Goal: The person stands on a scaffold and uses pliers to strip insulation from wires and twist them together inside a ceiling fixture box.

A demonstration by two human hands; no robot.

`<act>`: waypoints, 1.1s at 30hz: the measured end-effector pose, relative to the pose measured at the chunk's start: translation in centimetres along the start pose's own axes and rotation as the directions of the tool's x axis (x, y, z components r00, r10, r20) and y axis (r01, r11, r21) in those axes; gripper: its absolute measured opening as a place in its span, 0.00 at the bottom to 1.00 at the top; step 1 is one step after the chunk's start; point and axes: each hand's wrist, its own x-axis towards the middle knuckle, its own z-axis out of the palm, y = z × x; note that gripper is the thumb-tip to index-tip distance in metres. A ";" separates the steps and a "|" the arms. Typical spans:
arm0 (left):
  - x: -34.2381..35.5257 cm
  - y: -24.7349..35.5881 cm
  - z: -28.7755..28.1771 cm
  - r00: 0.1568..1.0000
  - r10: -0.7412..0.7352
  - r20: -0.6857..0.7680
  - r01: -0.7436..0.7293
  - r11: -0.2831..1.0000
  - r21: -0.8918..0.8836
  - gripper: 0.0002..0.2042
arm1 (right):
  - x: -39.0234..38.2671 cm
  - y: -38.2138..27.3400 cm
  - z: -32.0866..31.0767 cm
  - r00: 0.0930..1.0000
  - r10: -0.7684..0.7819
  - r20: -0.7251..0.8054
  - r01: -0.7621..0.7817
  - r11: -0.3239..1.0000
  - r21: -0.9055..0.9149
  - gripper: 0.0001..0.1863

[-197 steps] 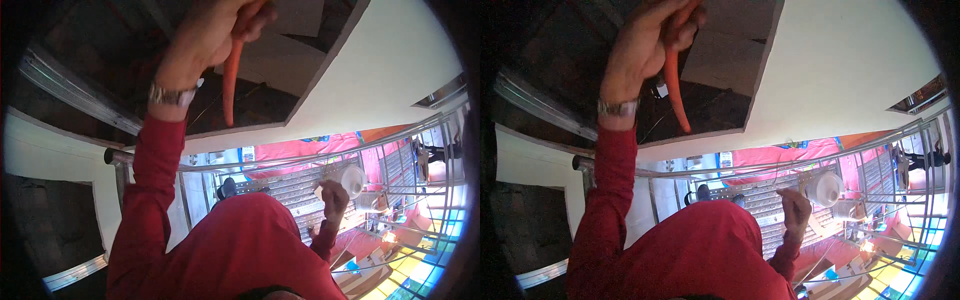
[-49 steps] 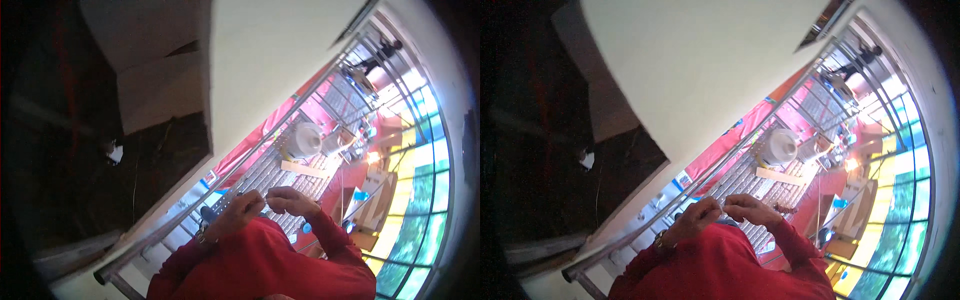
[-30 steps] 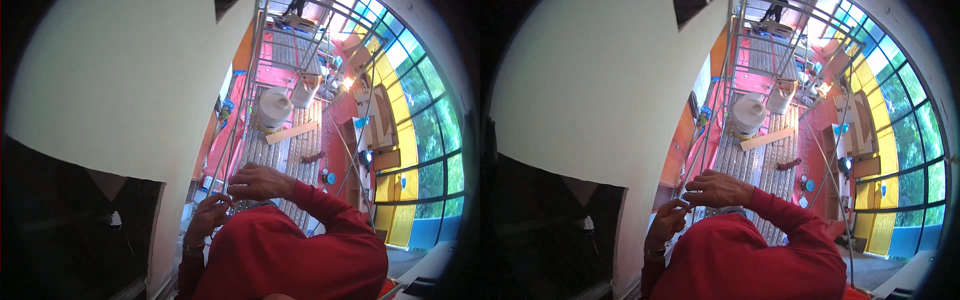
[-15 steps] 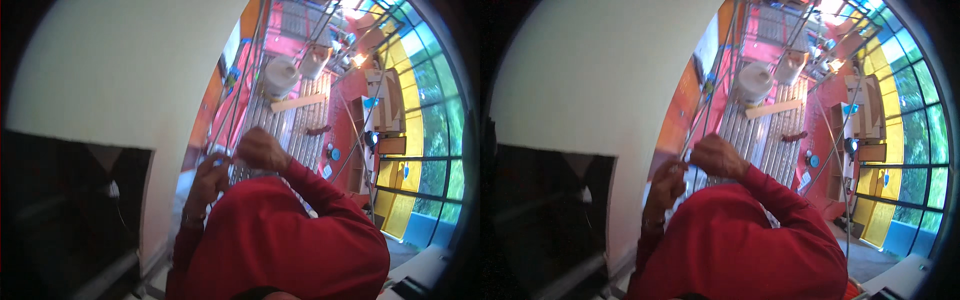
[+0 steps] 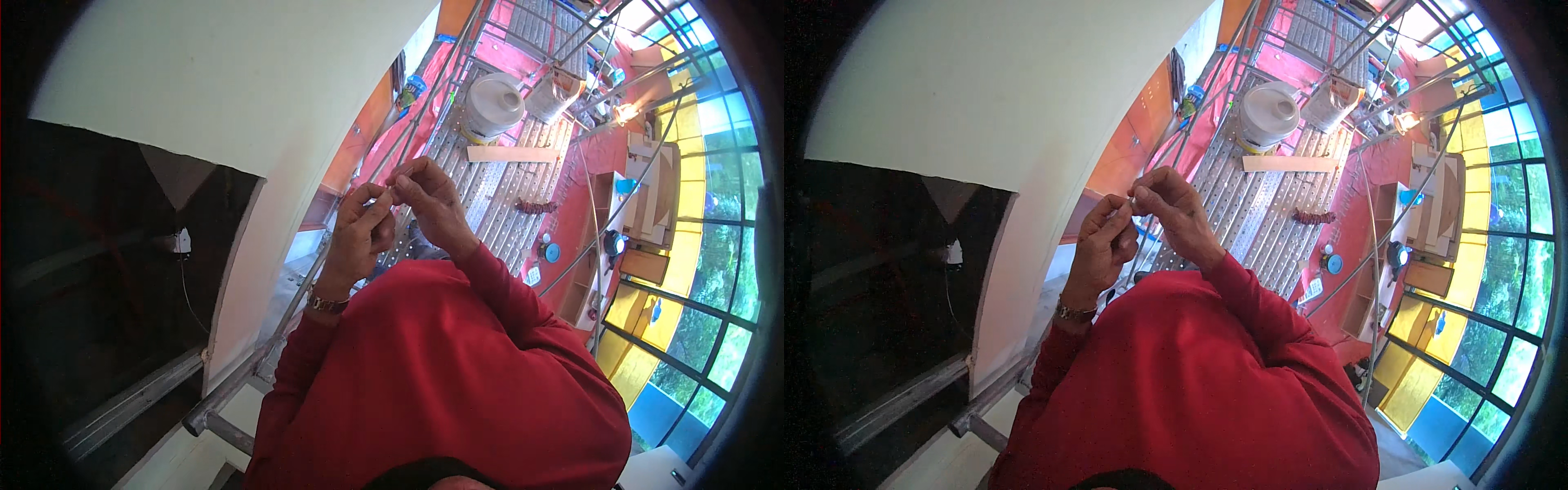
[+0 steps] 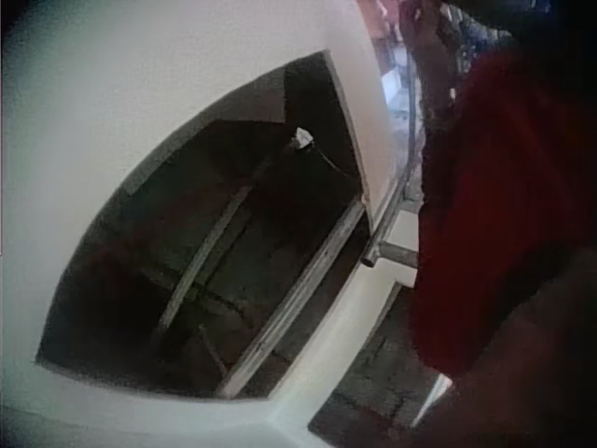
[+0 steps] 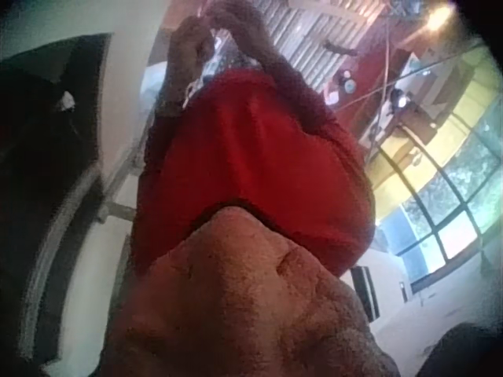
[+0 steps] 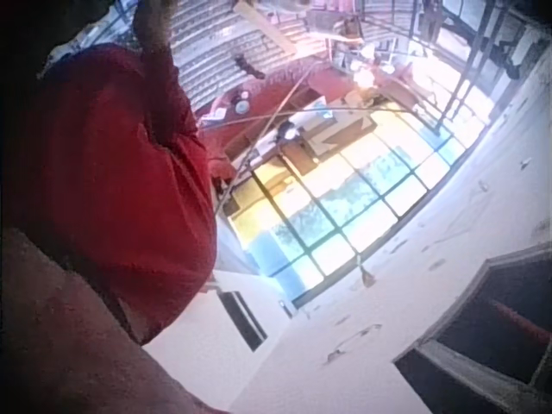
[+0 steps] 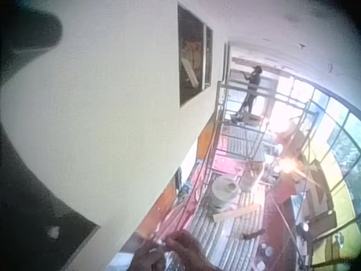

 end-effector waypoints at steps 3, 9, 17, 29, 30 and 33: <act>0.2 -0.9 0.0 0.992 0.125 0.037 -0.130 0.968 0.215 0.10 | 0.9 -1.9 0.2 0.997 -0.068 -0.029 0.067 0.997 -0.043 0.05; 0.5 -2.4 -1.8 0.947 0.260 0.187 -0.311 0.886 0.345 0.13 | 2.4 -3.4 -0.4 0.999 0.032 -0.009 -0.027 0.944 0.329 0.06; 0.5 -3.3 -1.5 0.994 0.106 -0.019 -0.096 0.951 0.295 0.08 | 2.4 -6.2 1.7 0.956 -0.206 0.207 0.288 0.782 -0.552 0.03; 3.7 -6.4 2.4 0.985 0.081 0.151 -0.157 0.777 0.610 0.13 | -0.8 -5.6 -3.2 0.890 -0.411 -0.198 0.176 0.709 -0.682 0.04; 4.3 -6.9 3.3 0.984 0.049 0.173 -0.155 0.725 0.671 0.12 | -0.8 -4.8 -4.9 0.863 -0.461 -0.207 0.184 0.669 -0.720 0.04; 6.0 -7.9 5.3 0.986 -0.008 0.169 -0.133 0.582 0.802 0.11 | -1.2 -3.6 -8.8 0.822 -0.500 -0.271 0.125 0.624 -0.771 0.05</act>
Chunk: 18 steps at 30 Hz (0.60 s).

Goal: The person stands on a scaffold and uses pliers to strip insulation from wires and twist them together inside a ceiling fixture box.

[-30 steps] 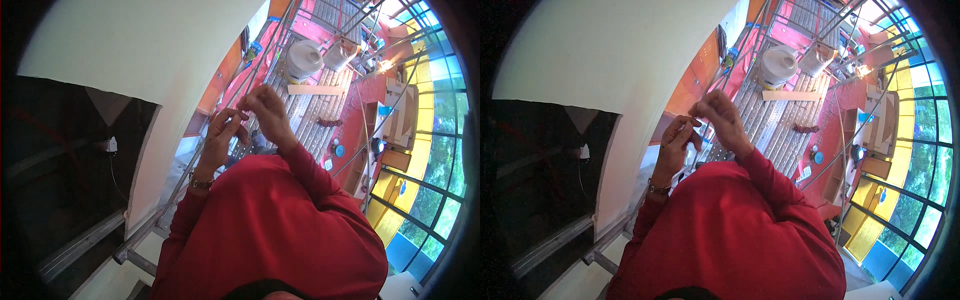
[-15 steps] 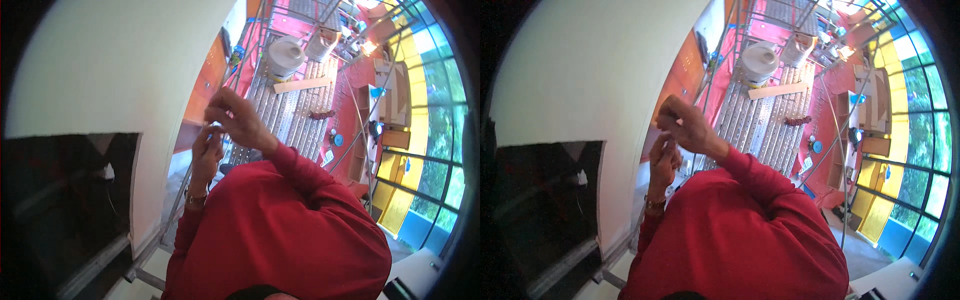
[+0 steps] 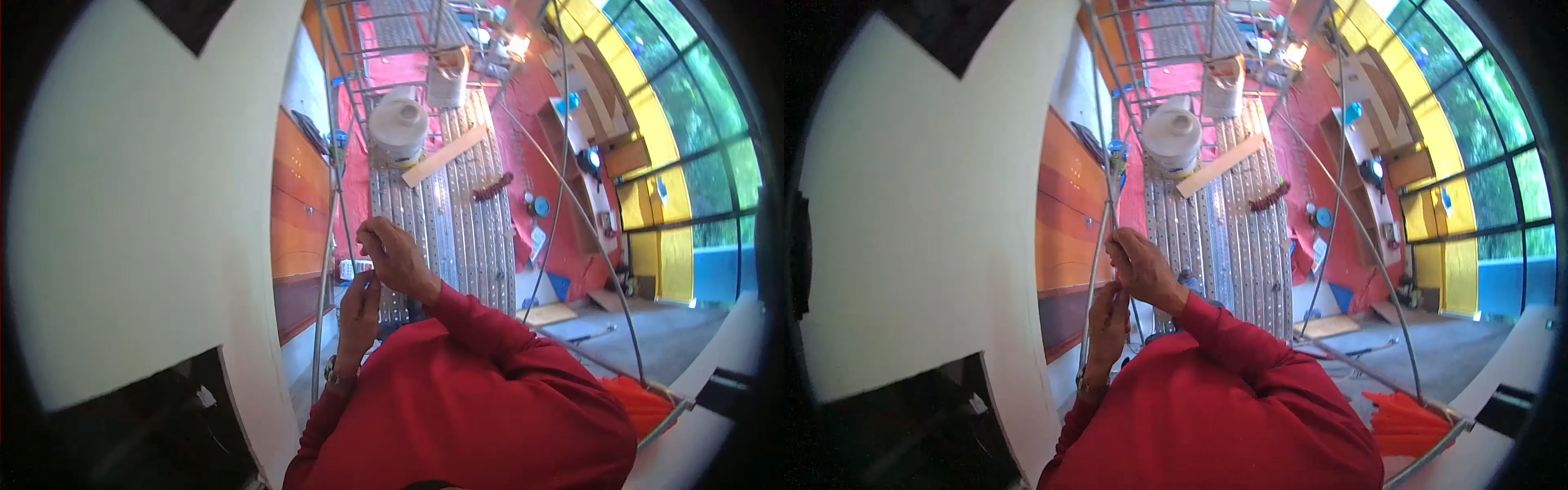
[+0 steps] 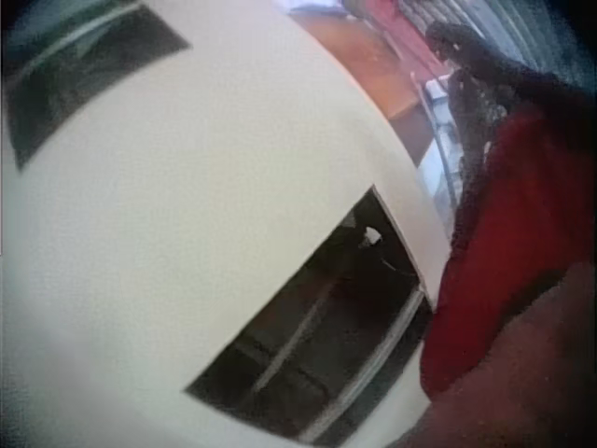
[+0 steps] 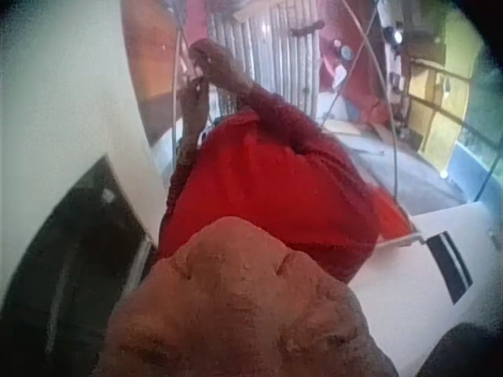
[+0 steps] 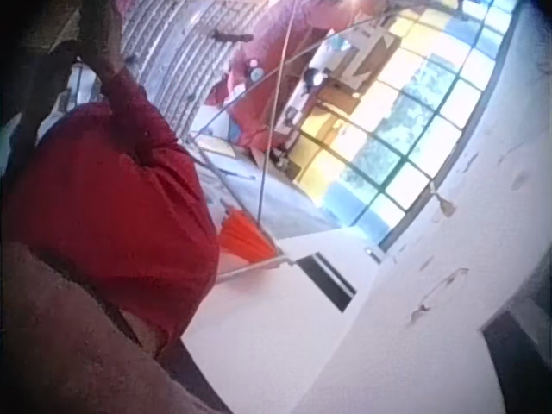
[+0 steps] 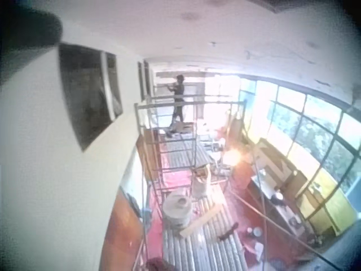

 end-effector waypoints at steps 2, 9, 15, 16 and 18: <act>2.1 0.5 1.2 0.999 -0.040 0.023 0.040 0.999 -0.008 0.10 | 0.5 1.2 -1.4 0.977 0.215 0.003 -0.213 0.966 0.143 0.06; 10.3 2.7 3.6 0.986 0.072 0.148 -0.106 0.965 0.240 0.10 | 4.7 4.8 -6.6 0.869 0.491 0.066 -0.462 0.754 0.466 0.11; 16.2 4.9 7.2 0.945 0.158 0.286 -0.251 0.913 0.323 0.10 | 7.0 8.7 -11.3 0.960 0.089 -0.265 -0.127 0.984 -0.128 0.07; 17.4 5.2 7.8 0.937 0.157 0.313 -0.273 0.887 0.372 0.10 | 7.2 10.0 -11.8 0.955 0.093 -0.281 -0.135 0.982 -0.135 0.07; 19.5 5.0 8.7 0.926 0.134 0.353 -0.268 0.892 0.364 0.10 | 8.2 11.1 -13.0 0.939 0.099 -0.331 -0.169 0.967 -0.190 0.05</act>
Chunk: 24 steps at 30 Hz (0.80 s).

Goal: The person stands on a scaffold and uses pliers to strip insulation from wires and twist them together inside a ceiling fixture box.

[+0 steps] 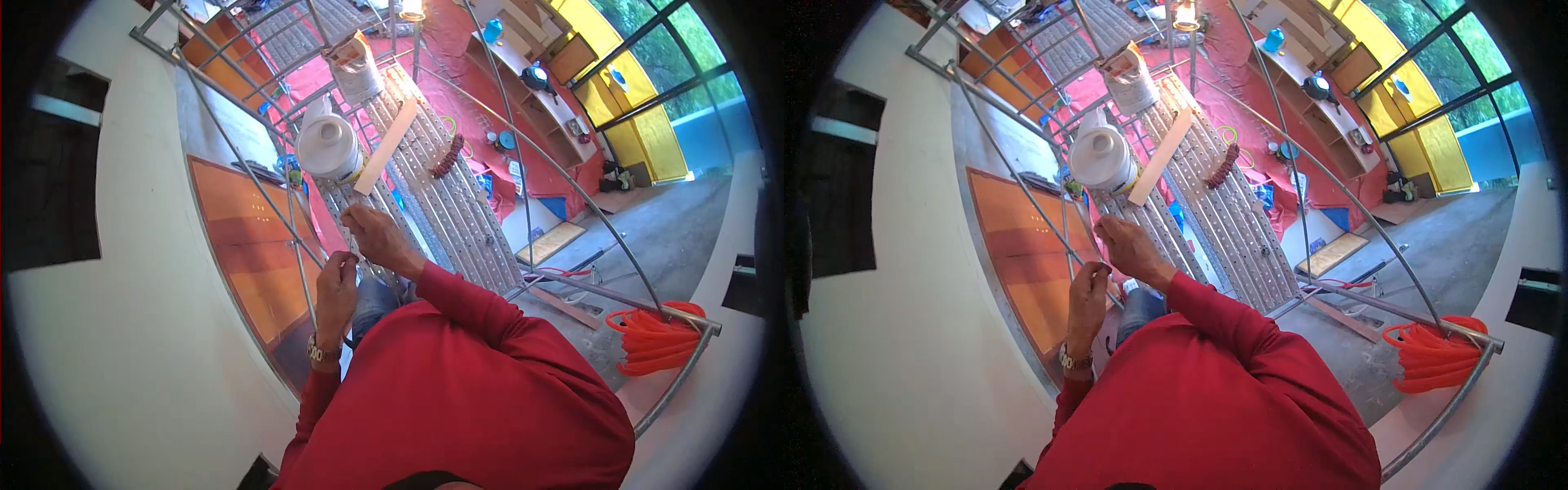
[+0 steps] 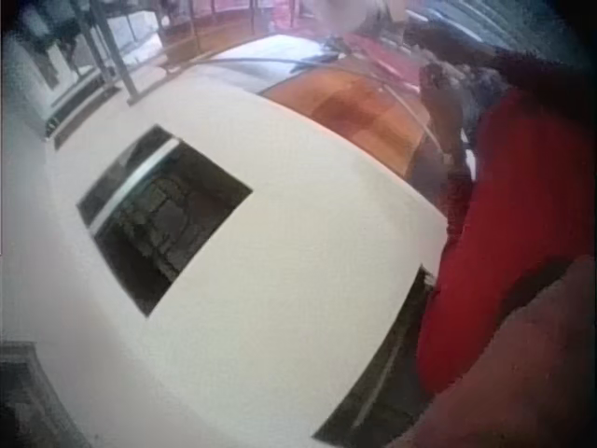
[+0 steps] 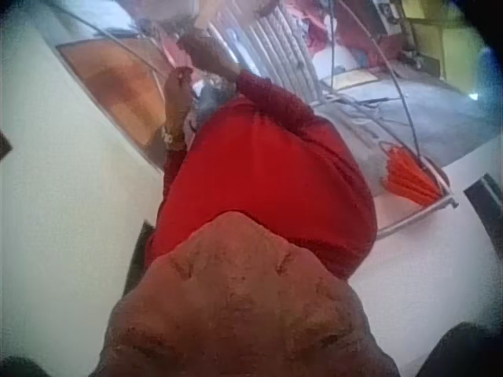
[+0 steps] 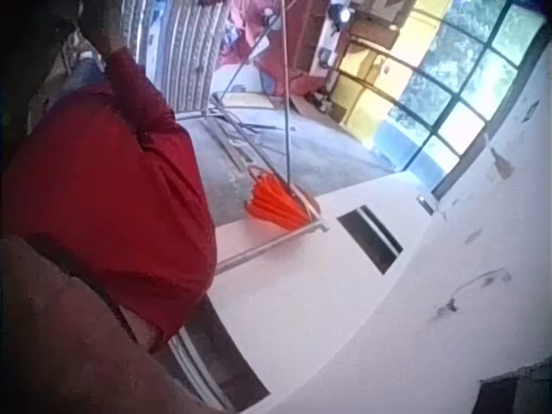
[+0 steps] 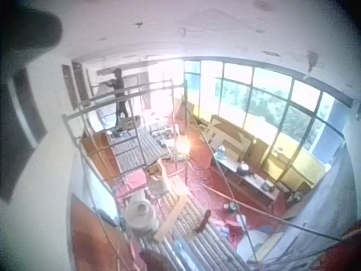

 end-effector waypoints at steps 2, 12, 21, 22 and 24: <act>2.2 -0.5 0.4 0.999 -0.004 0.046 0.005 1.000 -0.011 0.10 | 0.8 0.9 -0.8 0.998 0.059 -0.015 -0.058 0.998 0.028 0.06; 13.8 -1.8 0.4 0.967 0.092 0.236 -0.004 0.937 -0.348 0.07 | 9.6 1.6 -5.0 0.958 0.276 -0.074 -0.269 0.959 0.091 0.13; 24.6 -1.4 -5.0 0.934 0.195 0.299 -0.097 0.944 -0.314 0.08 | 21.8 1.3 -4.6 0.863 0.488 0.128 -0.504 0.845 0.180 0.17; 25.6 -1.7 -4.9 0.931 0.192 0.309 -0.091 0.945 -0.314 0.08 | 22.9 2.0 -4.3 0.851 0.502 0.151 -0.525 0.815 0.245 0.17; 27.6 -2.2 -4.3 0.952 0.203 0.229 -0.122 0.939 -0.322 0.08 | 24.4 3.0 -4.0 0.835 0.523 0.173 -0.550 0.775 0.313 0.18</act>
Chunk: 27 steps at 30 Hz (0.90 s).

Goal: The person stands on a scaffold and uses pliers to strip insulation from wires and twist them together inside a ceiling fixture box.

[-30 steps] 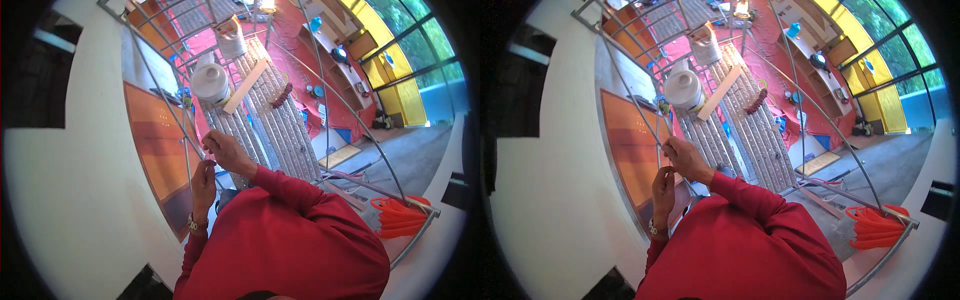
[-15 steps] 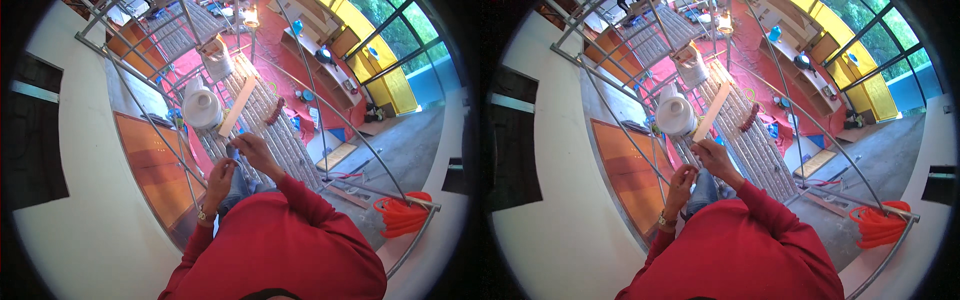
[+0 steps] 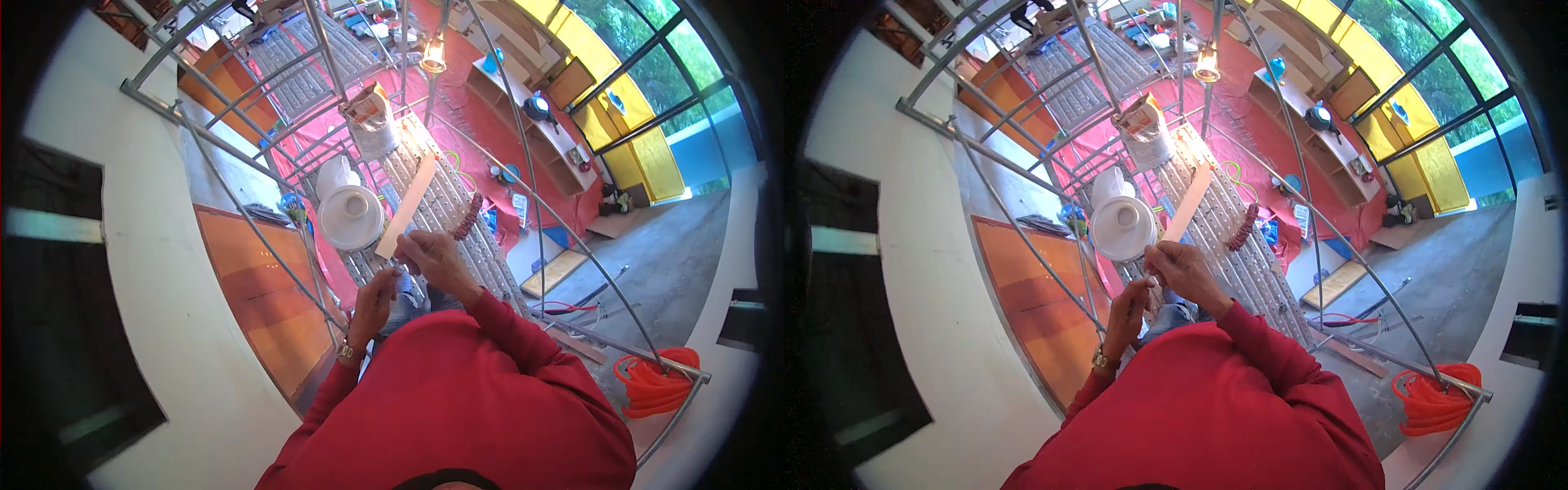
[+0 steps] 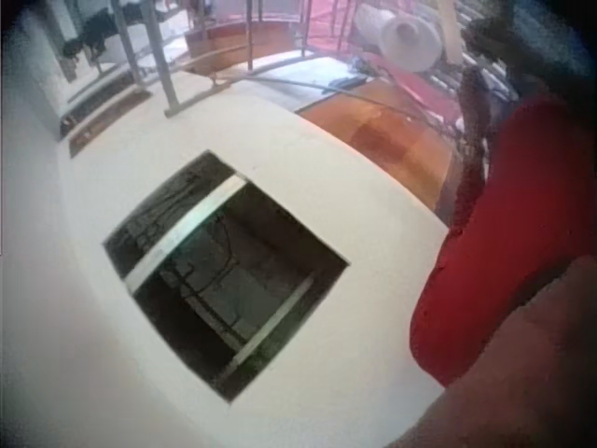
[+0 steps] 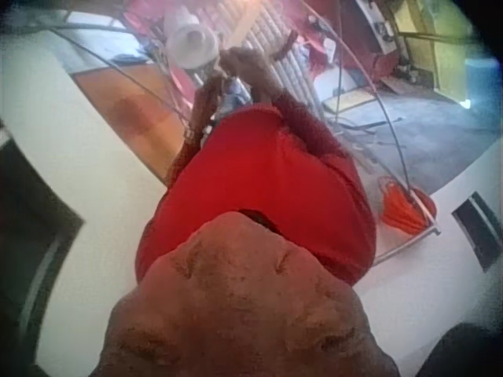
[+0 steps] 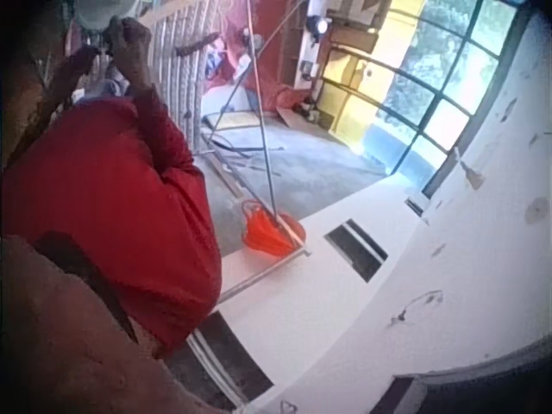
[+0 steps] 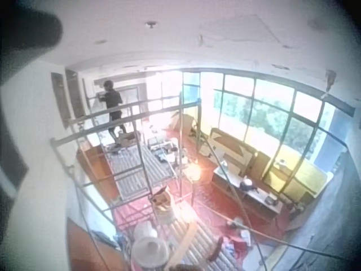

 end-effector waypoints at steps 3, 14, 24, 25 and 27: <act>2.7 -0.3 1.1 0.975 0.175 -0.135 -0.155 0.976 0.150 0.07 | 2.5 -0.2 -1.0 0.922 -0.373 -0.099 0.330 0.894 -0.302 0.17; 20.5 0.9 0.0 0.956 0.000 -0.292 0.040 0.991 0.130 0.06 | 15.4 -2.2 -8.5 0.903 -0.401 -0.153 0.390 0.916 -0.100 0.10; 40.0 7.9 2.9 0.950 0.227 -0.213 -0.089 0.853 0.513 0.08 | 30.8 -9.5 -22.0 0.897 -0.438 0.062 0.442 0.895 -0.060 0.10; 41.5 9.0 3.6 0.952 0.207 -0.225 -0.079 0.877 0.475 0.10 | 31.9 -10.1 -23.1 0.909 -0.408 0.083 0.412 0.911 -0.026 0.10; 44.2 10.5 3.8 0.970 0.125 -0.208 -0.034 0.917 0.397 0.17 | 34.3 -12.4 -25.4 0.876 -0.460 0.148 0.463 0.886 0.019 0.11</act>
